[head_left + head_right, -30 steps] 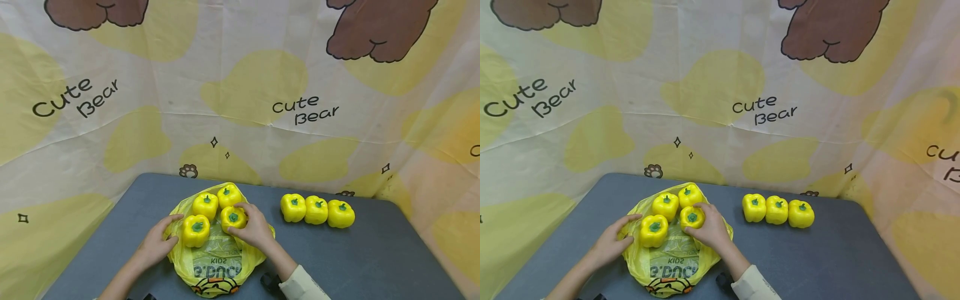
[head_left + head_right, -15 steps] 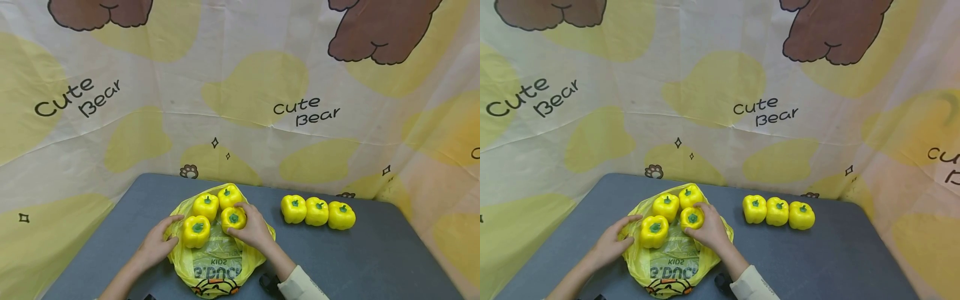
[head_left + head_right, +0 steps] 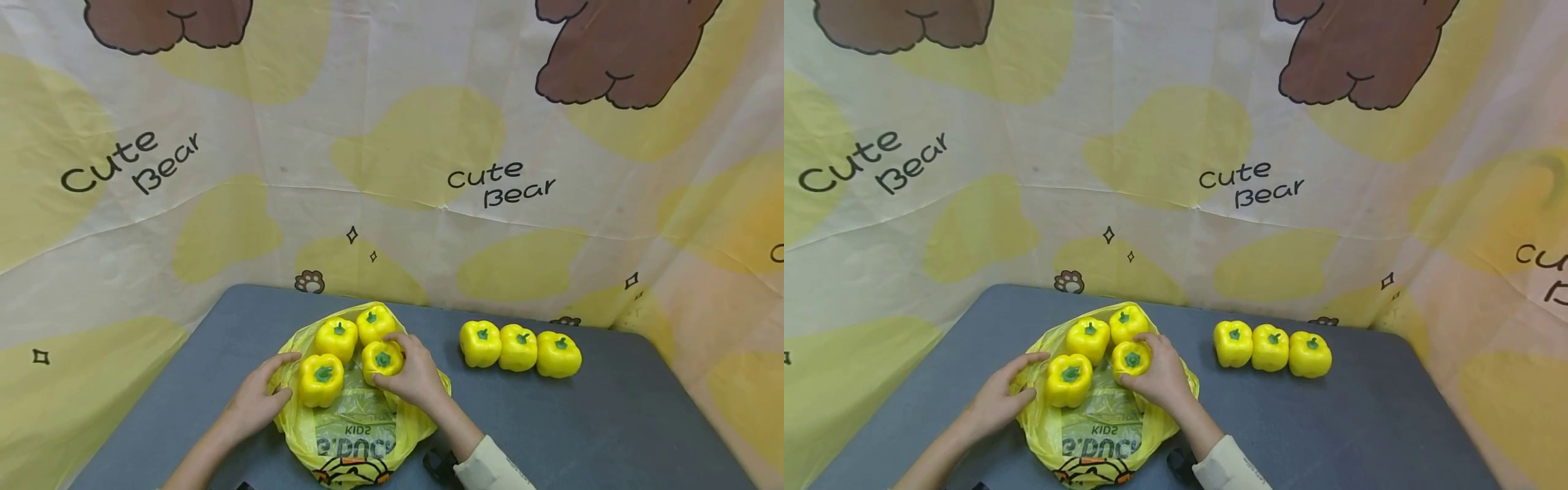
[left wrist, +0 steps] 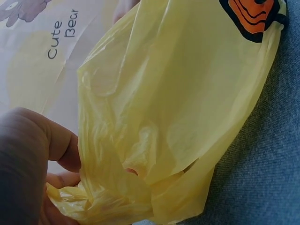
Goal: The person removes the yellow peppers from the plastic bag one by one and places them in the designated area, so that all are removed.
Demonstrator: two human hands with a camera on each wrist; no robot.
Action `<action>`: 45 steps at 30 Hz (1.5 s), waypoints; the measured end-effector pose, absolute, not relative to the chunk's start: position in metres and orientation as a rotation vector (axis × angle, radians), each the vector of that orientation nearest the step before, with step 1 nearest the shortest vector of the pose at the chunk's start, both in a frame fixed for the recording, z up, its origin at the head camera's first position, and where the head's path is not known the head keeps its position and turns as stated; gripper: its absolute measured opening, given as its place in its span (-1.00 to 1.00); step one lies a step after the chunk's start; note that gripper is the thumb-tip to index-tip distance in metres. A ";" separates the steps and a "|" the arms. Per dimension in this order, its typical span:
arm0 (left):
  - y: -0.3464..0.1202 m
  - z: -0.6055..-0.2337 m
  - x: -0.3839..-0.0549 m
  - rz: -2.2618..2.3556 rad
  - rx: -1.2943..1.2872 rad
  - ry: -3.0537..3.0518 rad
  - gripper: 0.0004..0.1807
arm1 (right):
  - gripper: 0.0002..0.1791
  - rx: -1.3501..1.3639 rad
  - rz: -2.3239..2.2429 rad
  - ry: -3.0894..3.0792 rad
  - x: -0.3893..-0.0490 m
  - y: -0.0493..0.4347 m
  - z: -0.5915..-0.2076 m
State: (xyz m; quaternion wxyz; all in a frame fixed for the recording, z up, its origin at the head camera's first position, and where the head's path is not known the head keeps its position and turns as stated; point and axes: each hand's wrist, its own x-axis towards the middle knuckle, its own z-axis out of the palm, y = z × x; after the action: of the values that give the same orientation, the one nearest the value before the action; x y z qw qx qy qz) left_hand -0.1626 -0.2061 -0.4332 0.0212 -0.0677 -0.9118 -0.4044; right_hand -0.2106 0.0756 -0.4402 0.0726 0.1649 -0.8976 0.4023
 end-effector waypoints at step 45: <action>-0.207 -0.433 -0.164 -1.233 -0.226 -2.823 -0.42 | -0.38 0.453 1.266 -2.599 -0.185 0.094 -0.408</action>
State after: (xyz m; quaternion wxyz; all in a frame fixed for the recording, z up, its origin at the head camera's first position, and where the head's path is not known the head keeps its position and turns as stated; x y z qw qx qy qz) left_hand -0.1645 -0.2068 -0.4335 0.0261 -0.0732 -0.9136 -0.3991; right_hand -0.1848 0.0938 -0.4078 0.1074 0.1540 -0.8830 0.4302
